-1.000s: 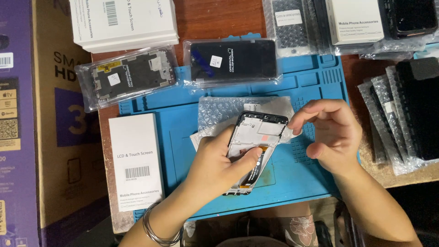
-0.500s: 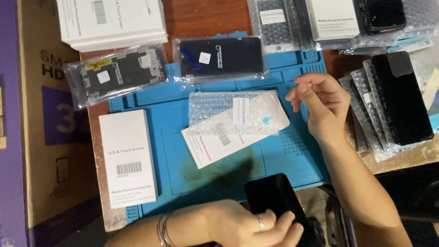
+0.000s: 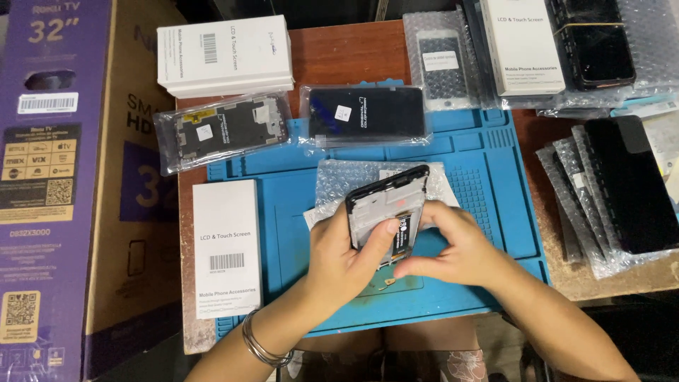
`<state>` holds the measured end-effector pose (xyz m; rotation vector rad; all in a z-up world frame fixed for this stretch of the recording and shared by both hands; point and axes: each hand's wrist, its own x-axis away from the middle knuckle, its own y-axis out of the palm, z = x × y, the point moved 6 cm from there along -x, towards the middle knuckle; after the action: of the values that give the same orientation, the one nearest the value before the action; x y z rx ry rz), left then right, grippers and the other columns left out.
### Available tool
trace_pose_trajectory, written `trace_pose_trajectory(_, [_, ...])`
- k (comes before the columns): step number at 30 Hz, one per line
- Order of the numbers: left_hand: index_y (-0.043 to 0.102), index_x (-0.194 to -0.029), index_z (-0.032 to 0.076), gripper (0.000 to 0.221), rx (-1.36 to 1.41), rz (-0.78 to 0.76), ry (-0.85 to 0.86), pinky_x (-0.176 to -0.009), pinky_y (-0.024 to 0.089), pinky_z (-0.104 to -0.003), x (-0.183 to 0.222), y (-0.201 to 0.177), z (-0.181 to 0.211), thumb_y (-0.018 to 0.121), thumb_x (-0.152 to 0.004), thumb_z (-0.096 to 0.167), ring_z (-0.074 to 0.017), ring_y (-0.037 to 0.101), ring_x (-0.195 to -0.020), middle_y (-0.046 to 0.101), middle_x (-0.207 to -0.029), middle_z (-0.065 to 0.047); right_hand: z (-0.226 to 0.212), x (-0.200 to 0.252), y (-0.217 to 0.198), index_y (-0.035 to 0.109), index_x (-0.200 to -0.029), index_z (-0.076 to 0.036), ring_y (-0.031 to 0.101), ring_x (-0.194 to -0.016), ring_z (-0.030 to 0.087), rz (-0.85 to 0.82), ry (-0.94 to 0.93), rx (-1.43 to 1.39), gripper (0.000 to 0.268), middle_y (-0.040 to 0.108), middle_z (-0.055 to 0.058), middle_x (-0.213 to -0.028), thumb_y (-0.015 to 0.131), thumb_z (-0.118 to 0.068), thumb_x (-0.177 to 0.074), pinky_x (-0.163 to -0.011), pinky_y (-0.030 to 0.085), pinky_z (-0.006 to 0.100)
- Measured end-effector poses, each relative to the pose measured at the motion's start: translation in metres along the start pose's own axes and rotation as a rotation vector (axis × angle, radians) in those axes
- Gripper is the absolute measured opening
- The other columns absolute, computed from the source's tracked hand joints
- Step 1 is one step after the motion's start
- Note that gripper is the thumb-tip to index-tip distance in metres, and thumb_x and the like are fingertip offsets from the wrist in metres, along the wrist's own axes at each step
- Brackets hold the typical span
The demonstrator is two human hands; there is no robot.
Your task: Unboxing and inspecting replacement mobile phone LCD and touch screens at a repair bench.
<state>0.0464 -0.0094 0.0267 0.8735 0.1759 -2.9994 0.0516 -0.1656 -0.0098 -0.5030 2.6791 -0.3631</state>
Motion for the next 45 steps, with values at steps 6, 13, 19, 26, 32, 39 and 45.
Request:
trace_pose_trajectory(6, [0.052,-0.097,-0.003,0.023,0.163,-0.159,-0.214,-0.051,0.044,-0.033,-0.008,0.014,-0.003,0.062,-0.084,0.013,-0.0147,0.048,-0.057,0.06,-0.068,-0.014,0.014,0.003,-0.011,0.062,-0.097,0.0,0.064,-0.063,0.008,0.099,0.087,-0.064,0.032,0.072,0.007,-0.067,0.076,-0.005,-0.068,-0.066,0.054,0.029])
trace_pose_trajectory(13, [0.046,-0.117,-0.006,0.031,0.303,-0.229,-0.349,-0.056,0.049,-0.03,0.003,0.017,-0.034,0.047,-0.093,0.015,-0.0194,0.059,-0.074,0.059,-0.091,-0.018,0.018,-0.001,-0.018,0.057,-0.093,0.002,0.058,-0.063,0.009,0.158,0.183,-0.311,0.021,0.07,0.01,-0.067,0.068,-0.001,-0.076,-0.063,0.053,0.028])
trace_pose_trajectory(19, [0.057,-0.106,-0.006,0.02,0.315,-0.139,-0.305,-0.051,0.054,-0.028,0.0,0.012,-0.032,0.054,-0.089,0.004,-0.0167,0.062,-0.055,0.063,-0.074,-0.017,0.024,0.003,-0.021,0.057,-0.092,0.002,0.06,-0.063,0.01,0.181,0.177,-0.302,0.021,0.071,0.013,-0.069,0.069,-0.001,-0.075,-0.062,0.051,0.028])
trace_pose_trajectory(26, [0.06,-0.104,-0.006,0.019,0.297,-0.088,-0.265,-0.046,0.054,-0.028,-0.001,0.01,-0.033,0.057,-0.086,0.0,-0.0178,0.062,-0.05,0.065,-0.074,-0.018,0.022,0.002,-0.022,0.059,-0.097,0.004,0.063,-0.068,0.011,0.205,0.166,-0.244,0.028,0.073,0.015,-0.074,0.071,0.001,-0.071,-0.067,0.053,0.029])
trace_pose_trajectory(32, [0.06,-0.104,-0.006,0.019,0.312,-0.07,-0.278,-0.046,0.054,-0.028,-0.001,0.01,-0.032,0.057,-0.086,0.0,-0.0171,0.062,-0.05,0.065,-0.073,-0.018,0.022,0.002,-0.024,0.059,-0.099,0.004,0.063,-0.071,0.011,0.208,0.16,-0.218,0.032,0.073,0.016,-0.075,0.072,0.002,-0.07,-0.068,0.054,0.03])
trace_pose_trajectory(39, [0.06,-0.102,-0.007,0.018,0.331,-0.029,-0.318,-0.042,0.055,-0.028,0.002,0.007,-0.039,0.058,-0.085,0.0,-0.0172,0.061,-0.049,0.064,-0.071,-0.018,0.016,-0.002,-0.027,0.056,-0.112,0.009,0.061,-0.059,0.013,0.208,0.118,-0.151,0.047,0.068,0.013,-0.063,0.072,0.0,-0.069,-0.061,0.055,0.03])
trace_pose_trajectory(45, [0.058,-0.102,-0.01,0.019,0.358,0.03,-0.402,-0.046,0.058,-0.031,0.0,0.005,-0.039,0.058,-0.086,0.001,-0.0154,0.059,-0.058,0.061,-0.074,-0.018,0.006,-0.002,-0.02,0.038,-0.133,0.005,0.065,-0.076,0.024,0.156,0.022,-0.026,0.086,0.066,0.021,-0.096,0.078,-0.026,-0.064,-0.065,0.057,0.04])
